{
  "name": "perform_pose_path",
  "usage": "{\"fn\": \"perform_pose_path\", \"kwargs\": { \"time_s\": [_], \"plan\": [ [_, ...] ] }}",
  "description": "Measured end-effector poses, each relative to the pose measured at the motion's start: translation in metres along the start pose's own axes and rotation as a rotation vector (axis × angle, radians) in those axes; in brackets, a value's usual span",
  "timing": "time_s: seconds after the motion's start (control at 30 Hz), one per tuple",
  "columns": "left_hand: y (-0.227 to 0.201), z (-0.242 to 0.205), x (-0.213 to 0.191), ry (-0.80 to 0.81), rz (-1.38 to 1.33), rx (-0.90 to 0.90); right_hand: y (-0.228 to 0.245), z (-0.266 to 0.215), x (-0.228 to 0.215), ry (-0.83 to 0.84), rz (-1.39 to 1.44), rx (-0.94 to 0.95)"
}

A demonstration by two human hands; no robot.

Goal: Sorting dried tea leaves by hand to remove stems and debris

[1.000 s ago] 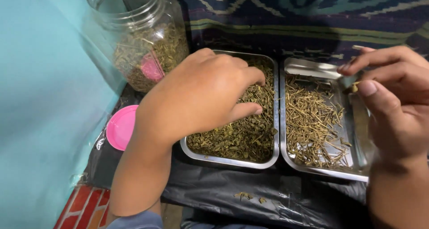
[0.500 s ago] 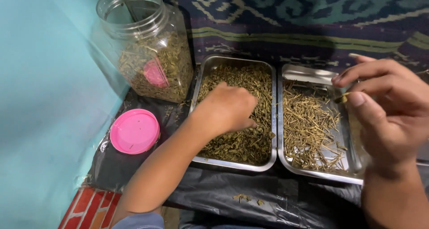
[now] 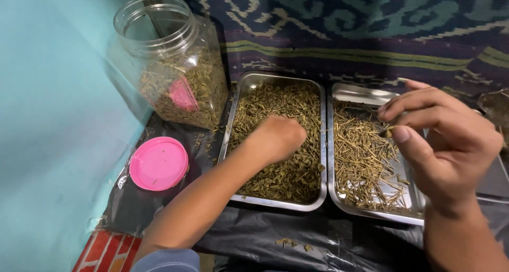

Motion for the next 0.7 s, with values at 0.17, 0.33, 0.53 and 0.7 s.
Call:
{"fn": "perform_pose_path", "kwargs": {
  "time_s": [0.17, 0.33, 0.53, 0.7],
  "plan": [
    [-0.001, -0.002, 0.002, 0.002, 0.097, 0.025, -0.009, -0.001, 0.007, 0.030, -0.002, 0.015],
    [0.002, -0.016, -0.019, -0.183, 0.063, 0.066, -0.011, 0.000, 0.011, 0.042, -0.016, 0.044],
    [0.003, -0.041, -0.042, -0.122, -0.042, 0.036, -0.021, -0.001, 0.013, 0.043, -0.015, 0.053],
    [0.003, -0.047, -0.049, -0.092, -0.089, 0.023, -0.026, -0.001, 0.016, 0.053, -0.017, 0.072]
  ]
}}
Point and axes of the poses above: each hand's wrist, its own z-axis towards the middle knuckle, its own x-axis out of the palm, y = z × x, the point moved 7 cm from there along z, towards the middle knuckle
